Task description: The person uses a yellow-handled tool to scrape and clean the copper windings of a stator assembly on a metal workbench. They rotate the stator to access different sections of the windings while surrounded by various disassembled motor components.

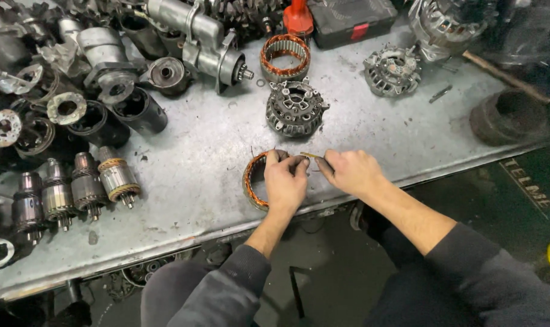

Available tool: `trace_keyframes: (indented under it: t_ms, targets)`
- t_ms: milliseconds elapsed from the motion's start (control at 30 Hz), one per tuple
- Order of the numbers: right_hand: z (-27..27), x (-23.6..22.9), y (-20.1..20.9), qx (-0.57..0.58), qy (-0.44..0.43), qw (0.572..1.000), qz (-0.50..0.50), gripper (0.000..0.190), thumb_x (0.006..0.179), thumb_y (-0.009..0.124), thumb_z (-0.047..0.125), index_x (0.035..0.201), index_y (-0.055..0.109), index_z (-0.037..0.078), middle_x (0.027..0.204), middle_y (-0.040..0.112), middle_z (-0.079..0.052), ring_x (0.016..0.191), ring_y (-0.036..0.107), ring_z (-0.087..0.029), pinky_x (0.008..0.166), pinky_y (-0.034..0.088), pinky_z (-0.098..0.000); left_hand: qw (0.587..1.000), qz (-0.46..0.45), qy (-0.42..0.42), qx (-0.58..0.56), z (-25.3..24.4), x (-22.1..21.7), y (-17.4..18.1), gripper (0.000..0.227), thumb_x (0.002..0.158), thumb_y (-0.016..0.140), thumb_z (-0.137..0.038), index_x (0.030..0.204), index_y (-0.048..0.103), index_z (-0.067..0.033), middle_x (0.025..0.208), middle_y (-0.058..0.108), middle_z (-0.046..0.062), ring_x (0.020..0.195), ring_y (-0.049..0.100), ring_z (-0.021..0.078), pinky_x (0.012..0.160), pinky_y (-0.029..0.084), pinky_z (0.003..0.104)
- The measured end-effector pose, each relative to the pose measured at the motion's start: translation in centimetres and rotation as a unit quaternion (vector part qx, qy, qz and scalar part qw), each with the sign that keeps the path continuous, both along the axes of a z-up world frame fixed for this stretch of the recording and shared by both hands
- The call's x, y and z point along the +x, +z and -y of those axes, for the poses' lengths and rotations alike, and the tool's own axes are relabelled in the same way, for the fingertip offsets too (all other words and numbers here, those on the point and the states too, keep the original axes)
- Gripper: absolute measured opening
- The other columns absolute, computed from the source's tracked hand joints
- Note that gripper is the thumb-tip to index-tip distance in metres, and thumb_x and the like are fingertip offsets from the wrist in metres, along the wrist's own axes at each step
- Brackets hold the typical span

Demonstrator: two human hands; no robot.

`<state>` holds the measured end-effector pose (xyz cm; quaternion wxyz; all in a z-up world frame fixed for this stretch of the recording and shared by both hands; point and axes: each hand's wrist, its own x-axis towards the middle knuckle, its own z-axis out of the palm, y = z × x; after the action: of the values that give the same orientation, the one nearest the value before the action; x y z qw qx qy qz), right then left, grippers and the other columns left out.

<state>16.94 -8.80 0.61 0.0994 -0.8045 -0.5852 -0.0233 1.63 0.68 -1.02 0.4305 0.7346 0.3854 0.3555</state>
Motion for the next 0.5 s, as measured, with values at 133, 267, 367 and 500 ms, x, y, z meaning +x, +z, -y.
trace_keyframes:
  t_ms: [133,267,367,500]
  targets:
    - [0.1,0.5,1.1,-0.004,-0.007,1.0,0.011,0.037,0.096,0.061,0.045,0.083,0.066,0.01,0.065,0.069,-0.02,0.062,0.068,-0.047,0.055,0.056,-0.0584,1.0,0.022,-0.009,0.012,0.3,0.2,0.7,0.015,0.081,0.078,-0.013,0.091,0.08,-0.0017,0.089,0.056,0.014,0.081,0.058,0.0284,0.072,0.049,0.04]
    - [0.4,1.5,1.7,-0.005,-0.1,0.995,-0.023,0.041,0.102,0.058,0.044,0.082,0.068,0.01,0.065,0.068,-0.022,0.063,0.069,-0.047,0.057,0.057,-0.0581,1.0,0.003,-0.015,0.011,0.6,-0.4,0.4,0.014,0.081,0.078,-0.014,0.091,0.081,-0.0033,0.088,0.055,0.014,0.081,0.058,0.0289,0.073,0.049,0.04]
    - [0.6,0.1,1.3,-0.011,-0.058,0.998,-0.014,0.042,0.099,0.058,0.045,0.081,0.068,0.009,0.065,0.068,-0.022,0.064,0.07,-0.047,0.059,0.058,-0.0576,0.999,0.014,-0.009,0.037,0.6,0.0,0.3,0.013,0.082,0.078,-0.013,0.09,0.08,-0.0027,0.089,0.056,0.014,0.084,0.059,0.03,0.076,0.049,0.041]
    - [0.0,1.2,1.7,-0.01,-0.116,0.993,0.0,0.047,0.106,0.055,0.046,0.083,0.069,0.008,0.066,0.069,-0.023,0.064,0.07,-0.045,0.059,0.058,-0.0559,0.999,0.014,-0.001,0.051,0.8,-0.1,1.2,0.013,0.081,0.077,-0.012,0.091,0.08,-0.0037,0.09,0.055,0.015,0.087,0.058,0.031,0.078,0.048,0.041]
